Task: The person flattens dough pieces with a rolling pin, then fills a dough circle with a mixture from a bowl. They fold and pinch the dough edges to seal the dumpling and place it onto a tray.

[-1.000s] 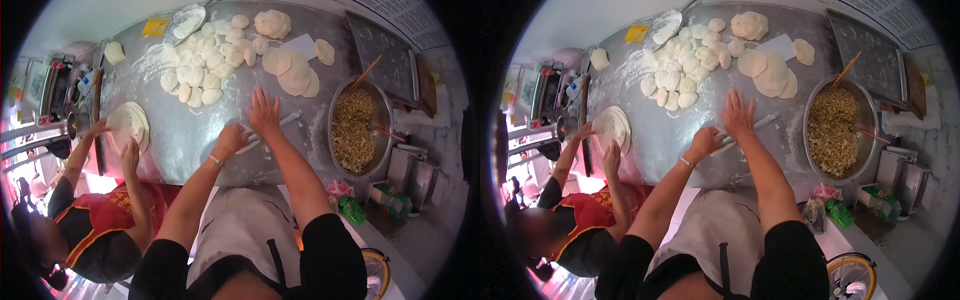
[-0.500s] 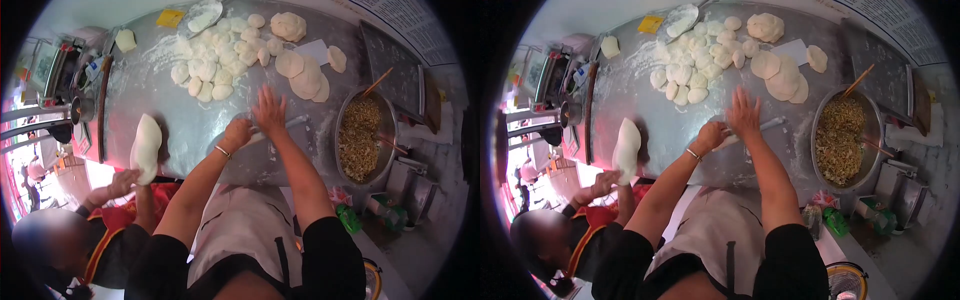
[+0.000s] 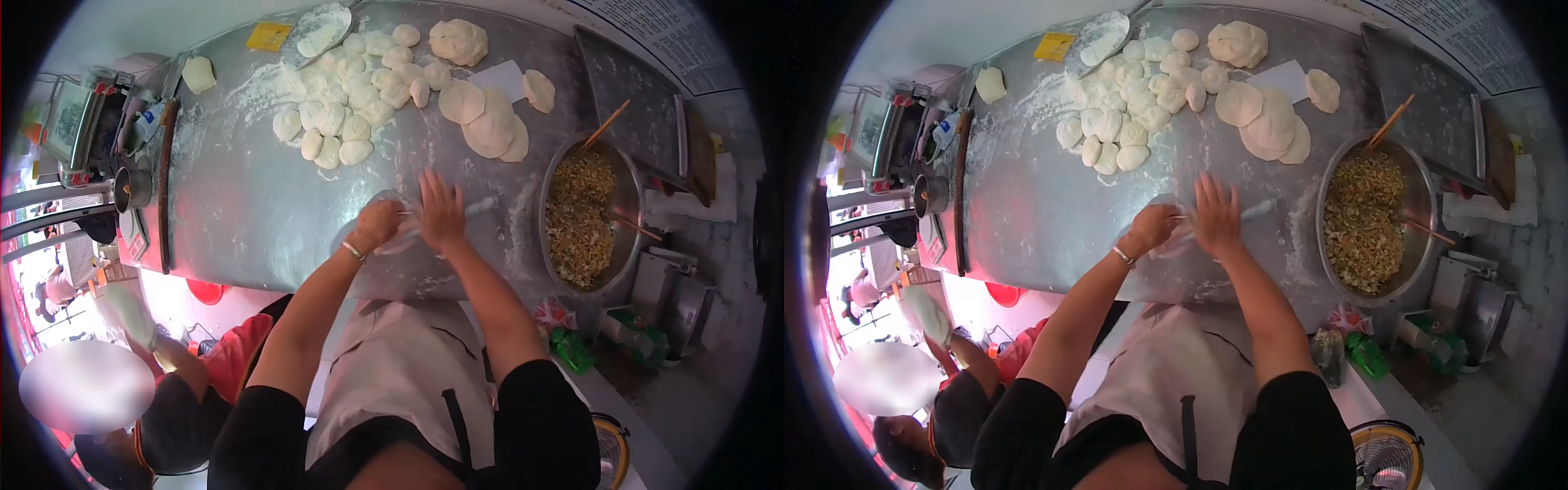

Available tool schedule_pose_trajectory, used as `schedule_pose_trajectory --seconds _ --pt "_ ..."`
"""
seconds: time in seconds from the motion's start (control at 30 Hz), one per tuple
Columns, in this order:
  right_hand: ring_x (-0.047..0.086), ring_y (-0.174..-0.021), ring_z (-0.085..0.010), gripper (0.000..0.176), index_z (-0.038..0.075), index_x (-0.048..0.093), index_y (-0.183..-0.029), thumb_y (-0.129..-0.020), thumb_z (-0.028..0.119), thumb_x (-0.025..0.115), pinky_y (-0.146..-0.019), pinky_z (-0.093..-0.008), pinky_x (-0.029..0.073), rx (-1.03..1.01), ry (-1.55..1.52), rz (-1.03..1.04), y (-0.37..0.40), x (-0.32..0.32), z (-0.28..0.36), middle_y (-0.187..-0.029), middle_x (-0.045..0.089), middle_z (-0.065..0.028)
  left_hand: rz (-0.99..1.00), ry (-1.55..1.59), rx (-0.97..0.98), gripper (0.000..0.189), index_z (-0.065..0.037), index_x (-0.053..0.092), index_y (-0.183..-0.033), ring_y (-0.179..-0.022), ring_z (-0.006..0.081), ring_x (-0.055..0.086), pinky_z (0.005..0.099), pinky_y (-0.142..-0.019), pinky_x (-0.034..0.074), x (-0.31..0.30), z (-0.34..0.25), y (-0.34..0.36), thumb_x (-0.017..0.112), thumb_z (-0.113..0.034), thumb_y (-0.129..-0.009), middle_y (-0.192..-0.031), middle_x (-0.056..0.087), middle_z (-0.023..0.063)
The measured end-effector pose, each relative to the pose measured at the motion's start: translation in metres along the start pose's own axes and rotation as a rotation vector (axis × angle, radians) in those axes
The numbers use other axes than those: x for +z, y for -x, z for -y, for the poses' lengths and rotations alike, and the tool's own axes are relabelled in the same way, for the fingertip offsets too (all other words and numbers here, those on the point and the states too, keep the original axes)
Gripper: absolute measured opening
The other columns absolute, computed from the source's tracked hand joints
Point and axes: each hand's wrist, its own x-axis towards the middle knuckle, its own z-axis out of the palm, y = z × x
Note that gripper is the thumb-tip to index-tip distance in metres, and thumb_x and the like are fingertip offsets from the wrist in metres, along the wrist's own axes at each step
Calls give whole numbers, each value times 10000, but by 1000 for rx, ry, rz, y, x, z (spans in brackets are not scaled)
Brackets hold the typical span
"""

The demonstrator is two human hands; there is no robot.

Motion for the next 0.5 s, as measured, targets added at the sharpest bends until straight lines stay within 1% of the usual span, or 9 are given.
schedule_pose_trajectory --seconds 0.07,0.17,0.2,0.27,0.3,0.33,0.37,0.43,0.5 --pt "379 -1432 -297 593 31 450 -1453 -959 324 593 -1169 -586 220 -32 -91 95 83 -18 -3 -1568 382 -104 -122 250 2 184 -79 729 -1041 -933 320 695 388 -836 546 4 29 12 631 -138 -896 -988 723 173" --pt "378 -1431 -303 609 20 447 -1455 -954 331 597 -1167 -589 220 -142 -133 114 101 -26 -13 -1569 381 -119 -22 904 -274 188 -78 729 -1054 -928 306 689 379 -839 540 17 48 34 612 -116 -911 -995 714 181" --pt "377 -1432 -304 629 18 443 -1458 -944 342 607 -1168 -589 218 -134 -64 72 77 -21 -10 -1570 379 -122 4 612 -210 208 -91 721 -1085 -938 345 688 401 -828 543 40 68 28 628 -187 -926 -1004 708 205" --pt "374 -1434 -306 671 16 436 -1465 -924 362 628 -1168 -590 216 -132 68 -19 -6 -3 2 -1572 377 -129 24 155 -102 251 -102 711 -1118 -940 368 686 425 -816 545 9 24 14 642 -247 -925 -1019 706 215" --pt "367 -1437 -309 684 14 433 -1467 -918 369 633 -1168 -587 219 -105 46 -35 -15 3 6 -1573 375 -135 36 -73 -52 276 -108 706 -1134 -941 379 684 436 -810 545 -1 8 12 649 -277 -924 -1026 705 220" --pt "360 -1440 -313 697 13 430 -1470 -912 376 638 -1169 -583 222 -78 29 -60 -27 6 8 -1573 372 -141 -48 -16 -103 335 -120 696 -1159 -944 420 670 480 -802 540 1 13 6 655 -351 -920 -1047 704 226" --pt "352 -1444 -316 710 12 427 -1472 -906 382 644 -1169 -580 225 -45 15 -101 -43 5 8 -1573 370 -146 -61 -24 -89 333 -113 695 -1156 -943 417 674 478 -804 539 -6 15 -2 653 -345 -922 -1041 706 224" --pt "342 -1447 -328 712 16 438 -1462 -897 388 660 -1162 -562 248 -61 -42 -29 13 0 3 -1560 381 -160 -68 -10 -82 328 -97 694 -1150 -939 412 681 475 -808 538 3 14 9 650 -333 -925 -1029 712 221" --pt "347 -1440 -342 732 4 436 -1455 -888 399 676 -1155 -546 263 -106 -127 78 74 -20 -3 -1555 384 -175 -25 163 -135 309 -75 688 -1142 -913 364 698 448 -806 541 8 21 17 651 -298 -931 -992 719 199"
